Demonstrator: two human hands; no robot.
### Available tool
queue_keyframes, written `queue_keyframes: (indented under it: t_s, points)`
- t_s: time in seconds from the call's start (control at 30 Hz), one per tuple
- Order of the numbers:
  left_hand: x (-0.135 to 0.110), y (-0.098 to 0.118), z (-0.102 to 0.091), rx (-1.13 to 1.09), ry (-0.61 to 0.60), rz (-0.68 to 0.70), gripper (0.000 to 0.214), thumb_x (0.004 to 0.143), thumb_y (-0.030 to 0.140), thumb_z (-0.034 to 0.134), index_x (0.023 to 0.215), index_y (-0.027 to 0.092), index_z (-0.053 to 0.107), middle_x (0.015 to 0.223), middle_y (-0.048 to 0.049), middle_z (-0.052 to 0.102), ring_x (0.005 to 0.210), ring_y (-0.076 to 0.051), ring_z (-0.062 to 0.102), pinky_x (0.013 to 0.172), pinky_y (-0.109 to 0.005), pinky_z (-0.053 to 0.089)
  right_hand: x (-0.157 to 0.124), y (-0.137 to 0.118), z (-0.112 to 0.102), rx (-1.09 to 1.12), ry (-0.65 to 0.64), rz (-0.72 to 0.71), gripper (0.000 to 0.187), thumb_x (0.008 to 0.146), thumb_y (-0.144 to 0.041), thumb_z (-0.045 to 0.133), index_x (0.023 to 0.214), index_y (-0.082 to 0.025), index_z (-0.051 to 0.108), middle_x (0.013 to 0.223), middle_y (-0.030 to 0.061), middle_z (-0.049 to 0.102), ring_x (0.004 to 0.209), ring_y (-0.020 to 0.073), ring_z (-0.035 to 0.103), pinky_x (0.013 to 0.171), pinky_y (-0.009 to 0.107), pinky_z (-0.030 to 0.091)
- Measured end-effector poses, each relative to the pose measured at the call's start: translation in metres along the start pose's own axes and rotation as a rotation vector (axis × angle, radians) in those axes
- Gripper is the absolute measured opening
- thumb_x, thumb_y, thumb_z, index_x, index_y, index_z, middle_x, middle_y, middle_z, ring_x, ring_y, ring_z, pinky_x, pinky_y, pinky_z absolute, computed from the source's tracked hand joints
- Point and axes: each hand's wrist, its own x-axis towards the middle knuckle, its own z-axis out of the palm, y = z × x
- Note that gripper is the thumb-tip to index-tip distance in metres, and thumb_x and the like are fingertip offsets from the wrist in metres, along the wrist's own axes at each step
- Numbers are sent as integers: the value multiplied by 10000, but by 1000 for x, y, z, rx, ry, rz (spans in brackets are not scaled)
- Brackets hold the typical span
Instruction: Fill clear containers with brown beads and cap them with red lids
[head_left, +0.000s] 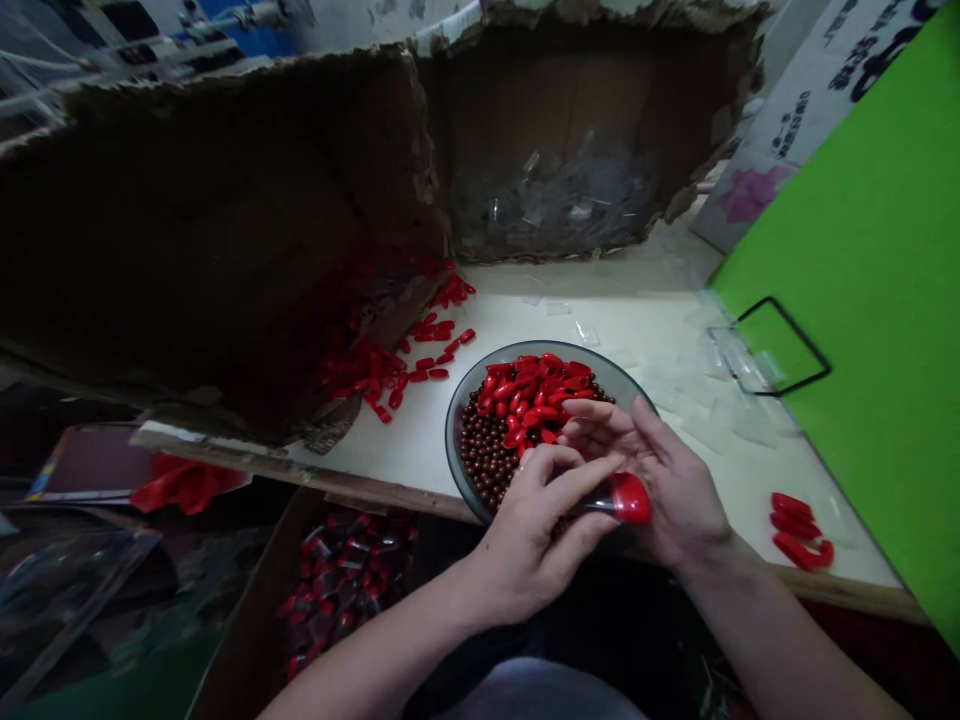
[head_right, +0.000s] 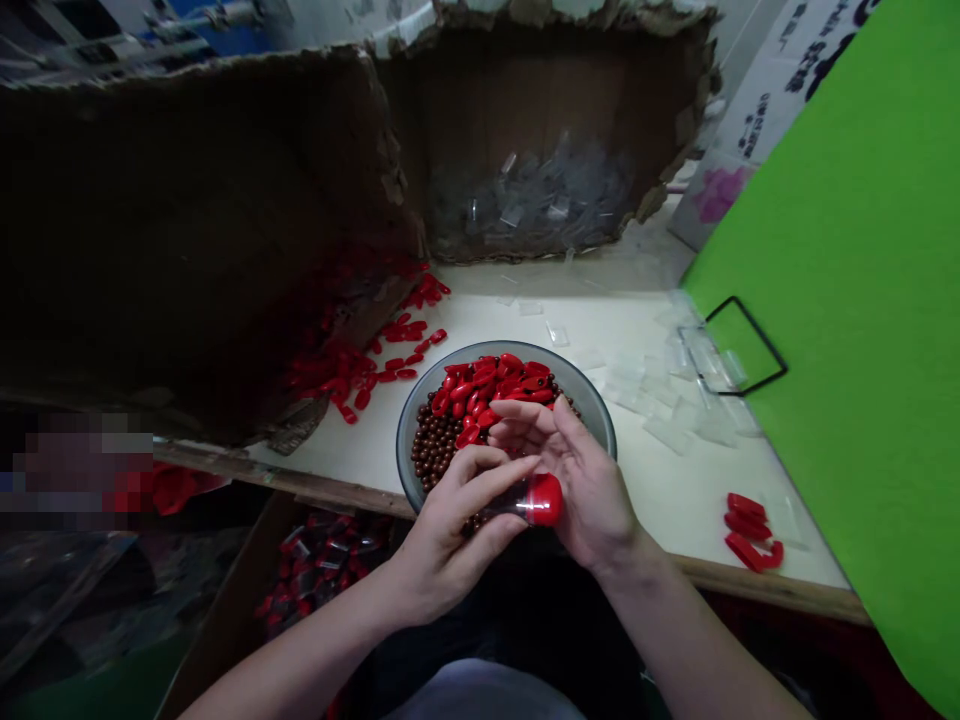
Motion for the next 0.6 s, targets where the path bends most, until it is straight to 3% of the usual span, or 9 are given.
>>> queue_keyframes:
  t_s: [0.17, 0.37, 0.5, 0.6]
  points:
    - [-2, -5, 8, 6, 83, 68, 621, 850, 242, 616, 1418, 269, 364, 1278, -108, 499, 1192, -219, 479, 1044, -389, 410, -3, -1, 9, 17, -57, 2, 508, 939, -559, 297, 1086, -253, 674, 968, 61, 682, 919, 186, 652, 866, 346, 514]
    - [-7, -4, -2, 109, 89, 126, 685, 824, 191, 643, 1434, 287, 348, 1255, -91, 524, 1188, -214, 498, 1049, -373, 417, 0, 9, 22, 50, -125, 39, 530, 939, -575, 276, 1170, -253, 628, 999, 66, 658, 941, 188, 630, 869, 339, 500]
    - [-24, -2, -16, 191, 30, 41, 658, 821, 213, 646, 1414, 314, 378, 1295, -89, 523, 1231, -238, 483, 1042, -384, 432, -5, 20, 36, 119, -236, 156, 545, 944, -575, 273, 1193, -236, 620, 1047, 76, 657, 980, 186, 624, 916, 357, 475]
    - [-55, -9, -39, 267, 166, -108, 606, 823, 243, 637, 1379, 336, 417, 1239, -74, 557, 1123, -231, 561, 957, -365, 492, -7, 16, 27, -60, -227, 48, 513, 953, -550, 305, 1212, -232, 612, 1127, 87, 653, 1073, 201, 593, 977, 395, 433]
